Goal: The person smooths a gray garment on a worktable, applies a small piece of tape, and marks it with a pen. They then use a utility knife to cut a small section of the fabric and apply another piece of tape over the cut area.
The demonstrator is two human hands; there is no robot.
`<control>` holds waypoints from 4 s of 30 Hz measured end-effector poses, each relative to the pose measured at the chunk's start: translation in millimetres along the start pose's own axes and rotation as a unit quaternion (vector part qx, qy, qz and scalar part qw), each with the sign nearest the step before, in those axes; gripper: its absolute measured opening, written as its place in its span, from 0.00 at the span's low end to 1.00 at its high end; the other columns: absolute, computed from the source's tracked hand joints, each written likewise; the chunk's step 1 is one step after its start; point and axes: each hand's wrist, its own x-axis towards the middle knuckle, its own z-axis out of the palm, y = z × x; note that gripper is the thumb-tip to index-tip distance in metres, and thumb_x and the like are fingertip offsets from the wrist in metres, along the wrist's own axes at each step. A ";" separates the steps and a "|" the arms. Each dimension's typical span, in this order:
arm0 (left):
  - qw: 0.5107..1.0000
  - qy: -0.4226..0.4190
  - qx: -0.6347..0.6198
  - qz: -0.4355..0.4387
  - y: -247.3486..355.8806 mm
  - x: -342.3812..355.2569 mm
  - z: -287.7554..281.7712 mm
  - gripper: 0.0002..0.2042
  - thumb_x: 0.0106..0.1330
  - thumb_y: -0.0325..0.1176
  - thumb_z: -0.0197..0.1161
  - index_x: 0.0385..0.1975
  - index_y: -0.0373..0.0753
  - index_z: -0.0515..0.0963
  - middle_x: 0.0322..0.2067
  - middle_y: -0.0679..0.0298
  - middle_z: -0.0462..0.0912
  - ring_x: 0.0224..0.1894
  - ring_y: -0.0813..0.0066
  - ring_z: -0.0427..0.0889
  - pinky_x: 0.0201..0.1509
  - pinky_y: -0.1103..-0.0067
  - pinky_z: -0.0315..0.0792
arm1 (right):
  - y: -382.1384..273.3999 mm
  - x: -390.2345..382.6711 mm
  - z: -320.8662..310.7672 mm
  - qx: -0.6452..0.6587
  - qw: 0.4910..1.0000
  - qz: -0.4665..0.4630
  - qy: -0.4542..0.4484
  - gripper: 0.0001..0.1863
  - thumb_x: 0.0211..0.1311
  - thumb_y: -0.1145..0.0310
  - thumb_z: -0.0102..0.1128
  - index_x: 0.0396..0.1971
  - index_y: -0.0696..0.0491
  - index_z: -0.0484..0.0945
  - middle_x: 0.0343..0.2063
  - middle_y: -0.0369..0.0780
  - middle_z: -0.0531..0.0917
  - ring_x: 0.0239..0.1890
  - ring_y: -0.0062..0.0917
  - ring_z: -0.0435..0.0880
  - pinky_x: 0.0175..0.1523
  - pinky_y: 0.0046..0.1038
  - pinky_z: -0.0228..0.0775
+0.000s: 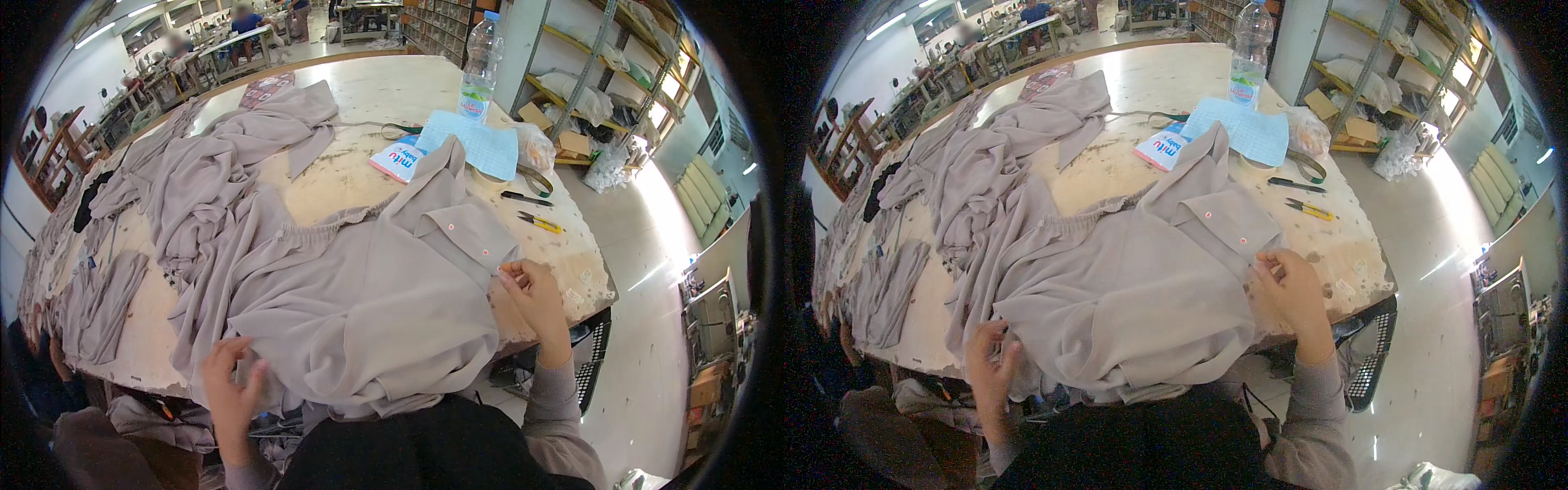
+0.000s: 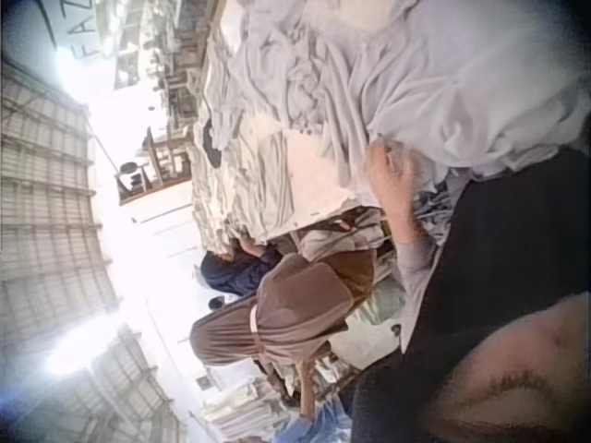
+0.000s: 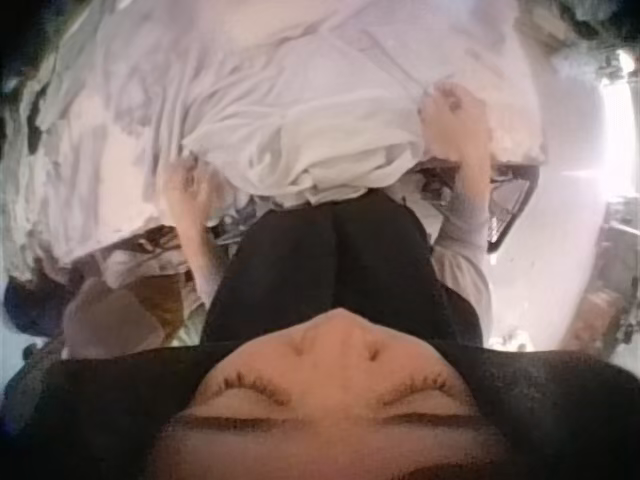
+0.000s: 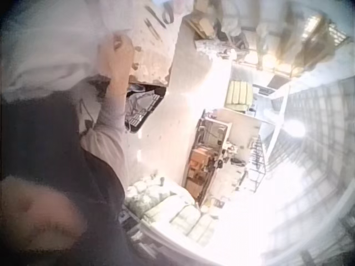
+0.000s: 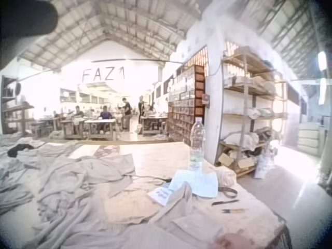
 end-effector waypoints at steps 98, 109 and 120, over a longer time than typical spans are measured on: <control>0.932 -0.264 -0.015 0.246 46.6 -3.6 44.1 0.13 0.53 0.41 0.63 0.23 0.36 0.75 0.21 0.59 0.76 0.24 0.62 0.74 0.28 0.74 0.67 | -61.1 81.2 51.8 -0.281 0.939 -0.194 0.049 0.11 0.43 0.64 0.65 0.31 0.46 0.82 0.48 0.45 0.72 0.53 0.35 0.67 0.54 0.42 0.50; 0.971 -0.070 0.120 -0.195 -19.4 -14.8 -60.2 0.12 0.51 0.36 0.54 0.19 0.31 0.73 0.16 0.48 0.71 0.21 0.52 0.74 0.27 0.68 0.66 | -164.3 76.8 56.3 -0.152 0.863 -0.442 0.192 0.18 0.49 0.60 0.61 0.44 0.43 0.76 0.38 0.44 0.72 0.44 0.34 0.70 0.48 0.39 0.54; 0.930 -0.352 -0.046 -0.090 -4.9 -19.2 -36.9 0.12 0.55 0.41 0.58 0.25 0.37 0.78 0.19 0.56 0.78 0.24 0.57 0.78 0.28 0.72 0.70 | -66.6 56.7 39.8 -0.346 0.888 -0.292 -0.088 0.11 0.49 0.56 0.61 0.33 0.41 0.82 0.36 0.40 0.74 0.46 0.31 0.70 0.48 0.38 0.52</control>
